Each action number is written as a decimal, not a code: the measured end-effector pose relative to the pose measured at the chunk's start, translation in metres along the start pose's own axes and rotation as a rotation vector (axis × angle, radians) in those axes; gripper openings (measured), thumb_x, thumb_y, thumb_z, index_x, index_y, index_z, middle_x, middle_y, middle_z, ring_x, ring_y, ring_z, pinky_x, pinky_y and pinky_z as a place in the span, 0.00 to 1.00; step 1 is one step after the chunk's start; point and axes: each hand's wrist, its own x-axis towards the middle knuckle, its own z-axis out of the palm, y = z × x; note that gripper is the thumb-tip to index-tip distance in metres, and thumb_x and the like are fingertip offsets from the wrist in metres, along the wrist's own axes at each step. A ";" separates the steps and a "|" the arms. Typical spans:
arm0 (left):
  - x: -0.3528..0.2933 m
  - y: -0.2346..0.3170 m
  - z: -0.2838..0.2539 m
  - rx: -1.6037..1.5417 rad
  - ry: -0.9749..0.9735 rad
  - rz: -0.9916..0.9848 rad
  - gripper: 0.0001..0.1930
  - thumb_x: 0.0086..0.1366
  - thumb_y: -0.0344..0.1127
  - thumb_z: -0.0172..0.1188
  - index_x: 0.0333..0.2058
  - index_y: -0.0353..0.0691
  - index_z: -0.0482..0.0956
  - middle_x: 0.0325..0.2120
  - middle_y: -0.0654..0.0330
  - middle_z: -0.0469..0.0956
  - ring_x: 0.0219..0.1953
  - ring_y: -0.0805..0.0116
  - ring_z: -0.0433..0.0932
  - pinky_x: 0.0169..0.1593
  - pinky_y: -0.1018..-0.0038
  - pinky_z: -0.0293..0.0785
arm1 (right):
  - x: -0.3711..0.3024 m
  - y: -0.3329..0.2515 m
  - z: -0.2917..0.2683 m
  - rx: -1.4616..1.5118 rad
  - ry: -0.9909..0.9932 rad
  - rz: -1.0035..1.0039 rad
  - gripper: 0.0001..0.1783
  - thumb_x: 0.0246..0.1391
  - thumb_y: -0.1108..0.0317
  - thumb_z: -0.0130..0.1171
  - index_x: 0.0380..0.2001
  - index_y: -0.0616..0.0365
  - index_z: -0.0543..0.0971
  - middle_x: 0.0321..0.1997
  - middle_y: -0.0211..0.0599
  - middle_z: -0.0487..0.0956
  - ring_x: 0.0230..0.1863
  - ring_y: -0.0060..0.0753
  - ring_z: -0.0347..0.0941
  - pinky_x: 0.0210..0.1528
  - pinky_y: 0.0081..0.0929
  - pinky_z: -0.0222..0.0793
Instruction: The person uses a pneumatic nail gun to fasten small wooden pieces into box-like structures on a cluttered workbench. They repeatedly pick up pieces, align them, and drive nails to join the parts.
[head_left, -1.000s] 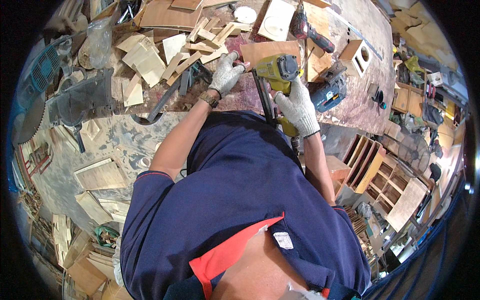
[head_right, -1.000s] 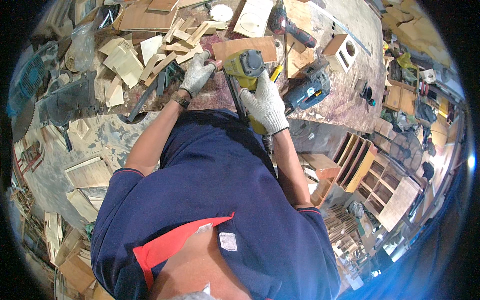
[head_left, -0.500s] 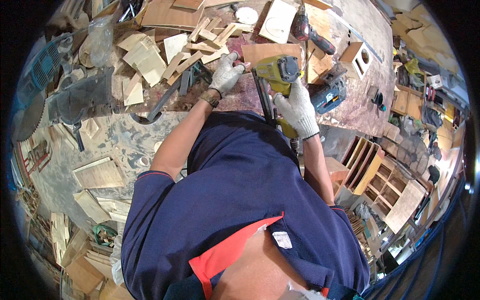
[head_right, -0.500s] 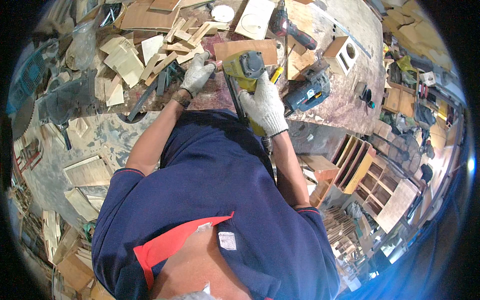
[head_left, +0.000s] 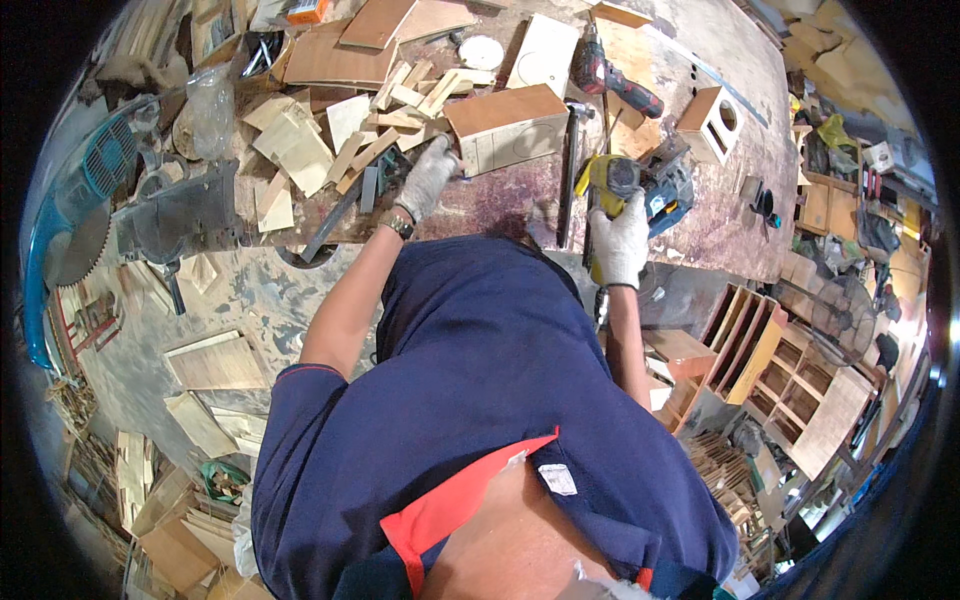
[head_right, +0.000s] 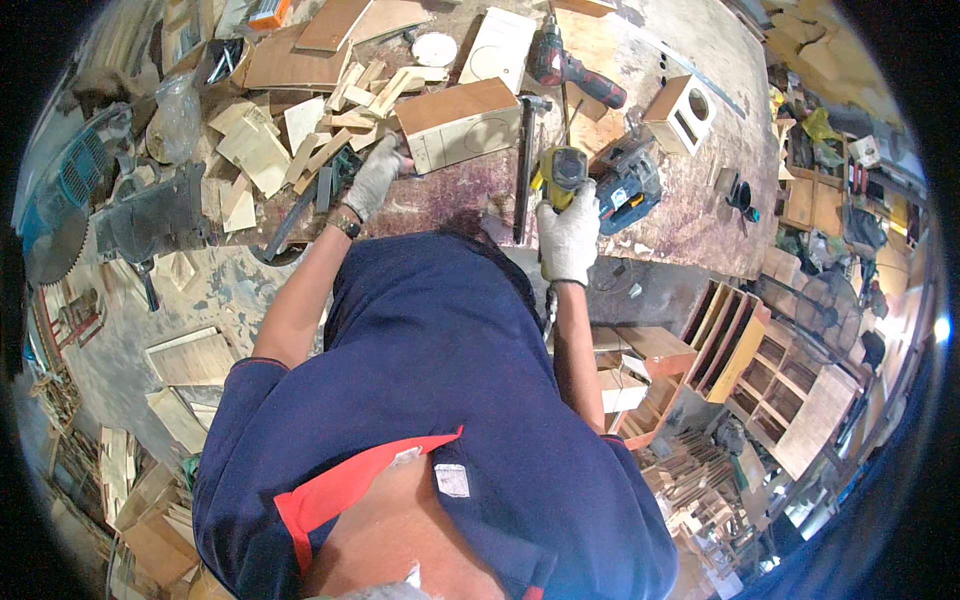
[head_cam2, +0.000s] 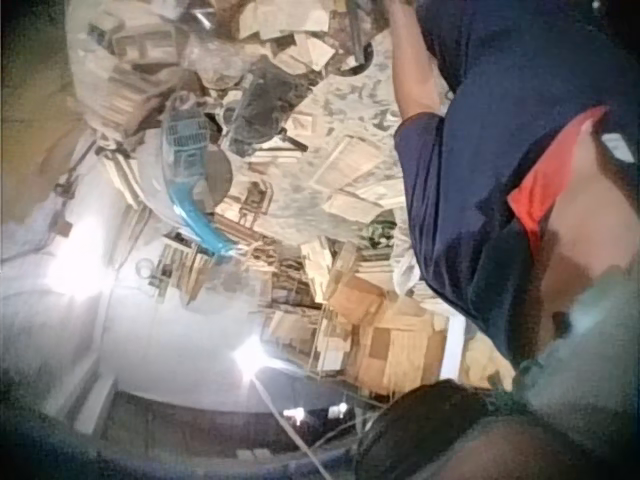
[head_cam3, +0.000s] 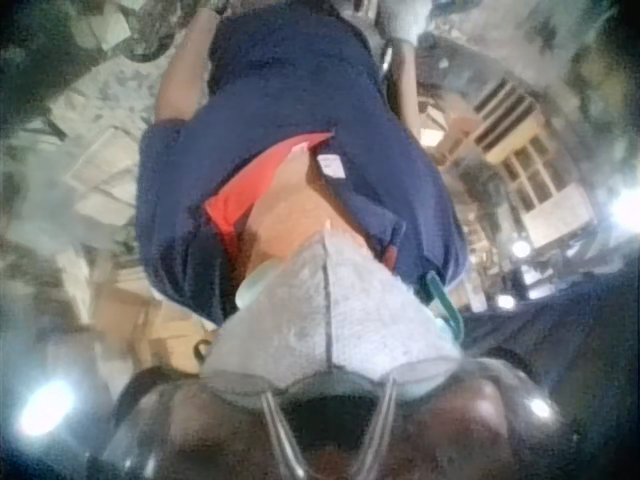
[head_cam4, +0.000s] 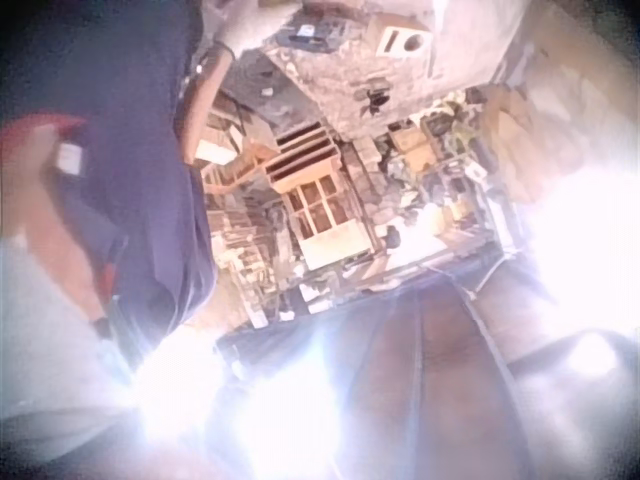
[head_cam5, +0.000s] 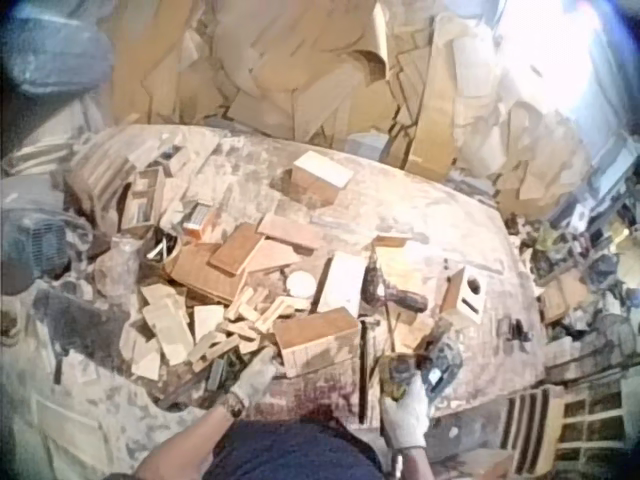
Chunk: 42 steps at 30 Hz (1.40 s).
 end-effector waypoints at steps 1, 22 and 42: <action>0.003 -0.003 0.008 0.140 -0.028 0.077 0.23 0.73 0.34 0.61 0.62 0.30 0.74 0.50 0.55 0.83 0.46 0.66 0.80 0.54 0.67 0.77 | 0.000 0.003 0.009 -0.080 0.065 0.023 0.37 0.53 0.62 0.72 0.64 0.59 0.70 0.53 0.61 0.80 0.51 0.71 0.81 0.50 0.55 0.78; -0.054 -0.025 0.005 0.250 -0.074 -0.010 0.23 0.77 0.36 0.59 0.66 0.34 0.72 0.53 0.49 0.84 0.53 0.57 0.84 0.60 0.64 0.79 | 0.031 -0.021 0.038 0.509 -0.189 -0.229 0.25 0.71 0.49 0.62 0.54 0.62 0.80 0.39 0.46 0.82 0.37 0.44 0.80 0.43 0.40 0.76; -0.070 0.071 -0.062 1.002 0.467 -0.071 0.14 0.67 0.46 0.70 0.39 0.41 0.85 0.34 0.50 0.88 0.38 0.51 0.88 0.44 0.56 0.82 | 0.050 -0.125 0.070 -0.385 -0.418 -0.959 0.10 0.59 0.67 0.60 0.40 0.53 0.88 0.41 0.49 0.87 0.46 0.55 0.86 0.47 0.51 0.81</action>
